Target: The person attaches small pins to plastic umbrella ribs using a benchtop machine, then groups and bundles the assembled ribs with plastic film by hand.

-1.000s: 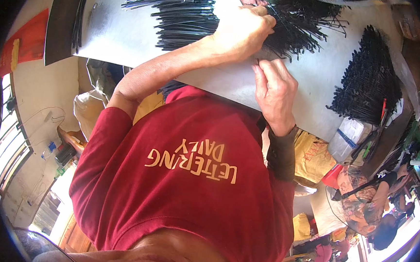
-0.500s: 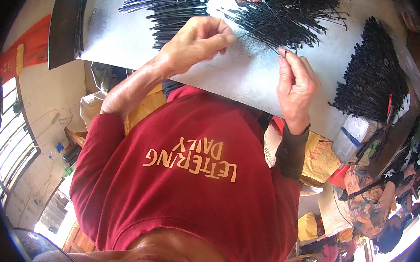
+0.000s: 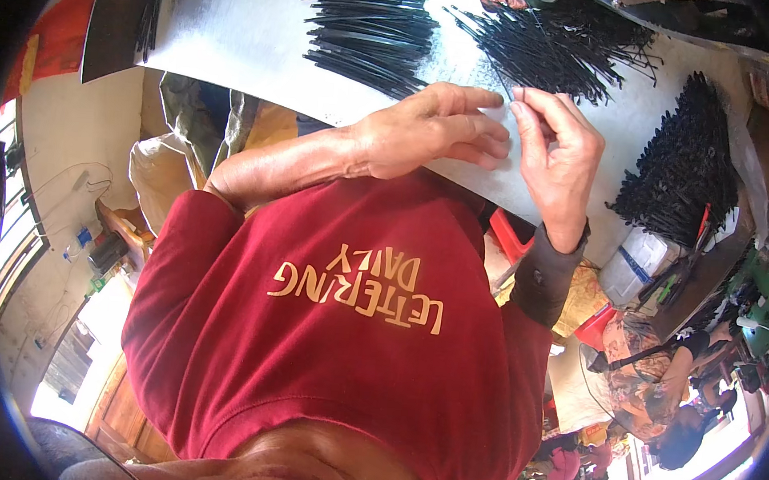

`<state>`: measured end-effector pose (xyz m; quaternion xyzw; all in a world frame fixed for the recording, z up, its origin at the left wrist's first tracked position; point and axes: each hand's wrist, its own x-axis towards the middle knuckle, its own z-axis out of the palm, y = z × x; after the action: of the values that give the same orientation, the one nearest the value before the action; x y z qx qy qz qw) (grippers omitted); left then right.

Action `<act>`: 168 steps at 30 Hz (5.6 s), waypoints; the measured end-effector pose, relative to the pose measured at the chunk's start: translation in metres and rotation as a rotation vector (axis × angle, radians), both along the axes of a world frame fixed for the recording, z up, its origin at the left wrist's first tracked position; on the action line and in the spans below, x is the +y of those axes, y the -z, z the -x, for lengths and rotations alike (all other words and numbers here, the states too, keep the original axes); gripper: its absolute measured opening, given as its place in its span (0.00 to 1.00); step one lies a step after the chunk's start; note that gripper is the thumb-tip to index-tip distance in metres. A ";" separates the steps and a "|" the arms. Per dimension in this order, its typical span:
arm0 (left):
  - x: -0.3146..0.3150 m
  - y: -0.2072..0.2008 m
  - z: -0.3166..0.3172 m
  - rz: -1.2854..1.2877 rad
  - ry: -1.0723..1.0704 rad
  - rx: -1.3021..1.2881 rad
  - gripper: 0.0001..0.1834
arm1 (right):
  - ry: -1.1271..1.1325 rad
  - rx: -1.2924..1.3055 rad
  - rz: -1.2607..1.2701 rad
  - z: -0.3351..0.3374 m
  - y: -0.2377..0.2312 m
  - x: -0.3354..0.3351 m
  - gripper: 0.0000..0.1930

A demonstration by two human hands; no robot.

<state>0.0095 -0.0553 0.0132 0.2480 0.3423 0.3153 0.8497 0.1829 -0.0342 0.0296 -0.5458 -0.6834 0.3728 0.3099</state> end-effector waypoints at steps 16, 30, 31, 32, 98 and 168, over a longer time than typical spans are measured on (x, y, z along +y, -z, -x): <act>0.016 0.036 0.096 -1.600 -0.161 1.346 0.14 | -0.007 -0.107 -0.253 0.029 0.023 0.025 0.05; -0.014 0.036 0.116 -1.309 -0.390 1.385 0.12 | -0.055 0.005 -0.290 0.050 0.041 0.002 0.08; -0.014 0.035 0.115 -1.307 -0.391 1.386 0.12 | -0.062 -0.003 -0.301 0.052 0.041 0.003 0.08; -0.013 0.033 0.114 -1.305 -0.345 1.423 0.11 | -0.069 -0.011 -0.313 0.053 0.041 0.003 0.07; 0.133 0.013 0.030 -1.431 -0.343 0.946 0.11 | 0.208 0.599 0.166 0.049 0.024 0.078 0.09; 0.122 0.007 0.046 -1.418 -0.283 1.158 0.15 | 0.181 0.591 0.289 0.055 0.020 0.064 0.08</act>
<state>-0.0364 0.0663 0.0060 0.7847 0.4675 0.3787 0.1494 0.1274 0.0301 0.0100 -0.5110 -0.4528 0.5790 0.4457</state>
